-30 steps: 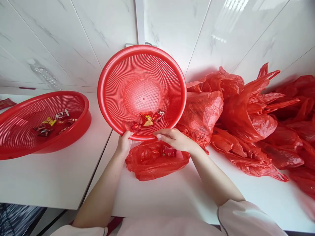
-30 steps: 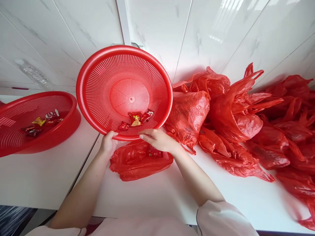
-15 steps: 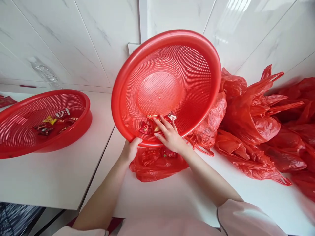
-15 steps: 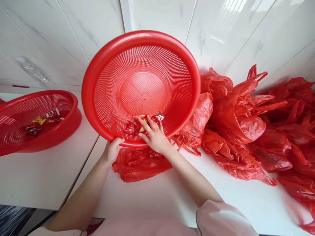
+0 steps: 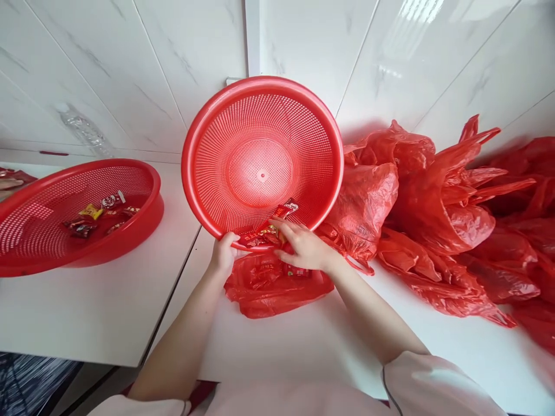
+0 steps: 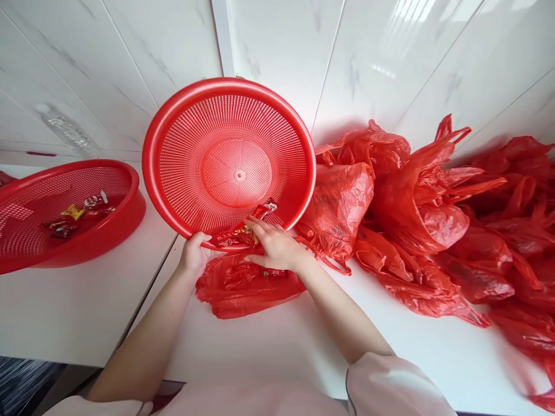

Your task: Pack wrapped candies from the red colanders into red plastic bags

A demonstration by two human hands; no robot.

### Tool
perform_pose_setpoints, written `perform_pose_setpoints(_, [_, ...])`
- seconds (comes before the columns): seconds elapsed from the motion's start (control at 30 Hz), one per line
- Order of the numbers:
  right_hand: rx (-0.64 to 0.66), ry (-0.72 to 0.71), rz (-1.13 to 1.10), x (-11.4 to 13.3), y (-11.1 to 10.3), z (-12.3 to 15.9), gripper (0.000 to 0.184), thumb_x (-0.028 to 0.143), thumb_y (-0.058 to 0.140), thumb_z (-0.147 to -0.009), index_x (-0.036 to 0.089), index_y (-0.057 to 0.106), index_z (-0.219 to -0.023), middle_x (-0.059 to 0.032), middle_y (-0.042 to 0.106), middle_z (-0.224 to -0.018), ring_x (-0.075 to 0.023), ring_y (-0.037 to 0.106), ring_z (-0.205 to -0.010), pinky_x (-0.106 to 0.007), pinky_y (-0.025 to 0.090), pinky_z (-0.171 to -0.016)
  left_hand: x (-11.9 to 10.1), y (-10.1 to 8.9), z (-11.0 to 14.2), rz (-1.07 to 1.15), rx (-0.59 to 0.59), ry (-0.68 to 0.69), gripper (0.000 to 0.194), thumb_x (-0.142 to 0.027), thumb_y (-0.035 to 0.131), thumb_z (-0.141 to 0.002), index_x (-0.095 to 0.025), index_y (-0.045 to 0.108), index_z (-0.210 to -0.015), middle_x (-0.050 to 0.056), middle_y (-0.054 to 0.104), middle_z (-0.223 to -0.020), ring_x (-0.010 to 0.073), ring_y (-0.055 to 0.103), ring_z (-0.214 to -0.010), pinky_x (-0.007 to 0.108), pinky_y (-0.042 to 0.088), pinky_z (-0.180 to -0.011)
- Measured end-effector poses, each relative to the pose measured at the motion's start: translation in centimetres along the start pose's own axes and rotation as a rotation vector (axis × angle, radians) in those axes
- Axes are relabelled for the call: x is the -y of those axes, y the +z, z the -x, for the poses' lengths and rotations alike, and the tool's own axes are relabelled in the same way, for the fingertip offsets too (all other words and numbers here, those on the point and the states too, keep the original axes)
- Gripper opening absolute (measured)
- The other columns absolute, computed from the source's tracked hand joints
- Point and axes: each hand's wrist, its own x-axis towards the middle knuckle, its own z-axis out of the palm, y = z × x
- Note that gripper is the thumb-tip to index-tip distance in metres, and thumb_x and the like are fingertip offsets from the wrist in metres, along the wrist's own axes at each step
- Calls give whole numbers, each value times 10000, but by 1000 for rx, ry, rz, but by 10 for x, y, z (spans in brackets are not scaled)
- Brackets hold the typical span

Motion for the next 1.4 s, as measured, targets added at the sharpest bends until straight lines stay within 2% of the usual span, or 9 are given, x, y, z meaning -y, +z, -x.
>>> perform_pose_setpoints(0.07, [17,2,20,-3,0,0,779,279,670,-793,201,324,-1487,-148,417,-1496,-303,463,-1327,-470,407,-1067,0,0,-1,4,-15,-6,255,-245,588,-607,-112,630,-821,95,693,-803,323,686,-848,482,579,-734])
perform_pose_setpoints(0.23, [-109,125,-141,-9,-3,-1,585,129,607,-795,217,525,-1367,-86,622,-1304,-235,620,-1153,-381,476,-1004,0,-4,-4,-4,-28,3,203,-234,597,-606,-132,603,-781,67,659,-766,310,676,-824,484,578,-732])
perform_pose_setpoints(0.37, [-316,268,-664,-10,-4,-6,393,358,606,-881,190,626,-1236,-64,705,-1157,-228,656,-1088,-391,493,-988,-1,-7,-6,-9,-19,93,168,-234,596,-628,-146,601,-771,58,641,-798,274,656,-833,415,576,-720])
perform_pose_setpoints(0.5, [-299,439,-1235,-11,-2,-8,395,502,673,-815,177,691,-1038,-69,742,-999,-241,712,-931,-372,573,-828,-3,-10,-8,-10,-43,152,126,-223,605,-634,-167,583,-744,31,611,-779,218,621,-754,329,547,-637])
perform_pose_setpoints(0.6, [-295,512,-1357,-12,0,-8,401,502,727,-766,163,702,-978,-81,746,-965,-241,725,-873,-356,585,-789,-3,-11,-10,-7,-68,146,106,-225,606,-623,-174,532,-680,15,576,-724,200,595,-701,334,538,-626])
perform_pose_setpoints(1.0, [-268,406,-1259,-1,-12,-4,344,342,794,-731,178,689,-1015,-40,734,-904,-185,710,-808,-321,589,-743,-4,-10,-9,25,-39,122,139,-214,605,-636,-159,585,-763,33,606,-822,231,632,-797,380,576,-685])
perform_pose_setpoints(1.17, [-251,285,-1060,8,-19,-2,421,324,818,-693,178,699,-1069,-54,734,-1037,-216,690,-952,-363,550,-884,-3,-9,-9,11,-46,121,158,-209,598,-633,-165,591,-785,31,614,-796,247,648,-801,409,584,-706])
perform_pose_setpoints(1.27, [-129,233,-956,13,-26,2,426,341,756,-764,181,677,-1151,-63,727,-1083,-239,684,-1006,-389,534,-915,-3,-9,-9,8,-30,113,160,-218,596,-635,-162,596,-785,45,633,-813,254,656,-808,418,583,-718])
perform_pose_setpoints(1.4, [198,80,-677,15,-33,5,359,301,704,-797,202,694,-1142,-35,736,-1040,-227,688,-952,-359,549,-854,-3,-9,-9,-11,-50,92,164,-245,589,-624,-154,602,-761,70,658,-841,267,659,-819,413,580,-712])
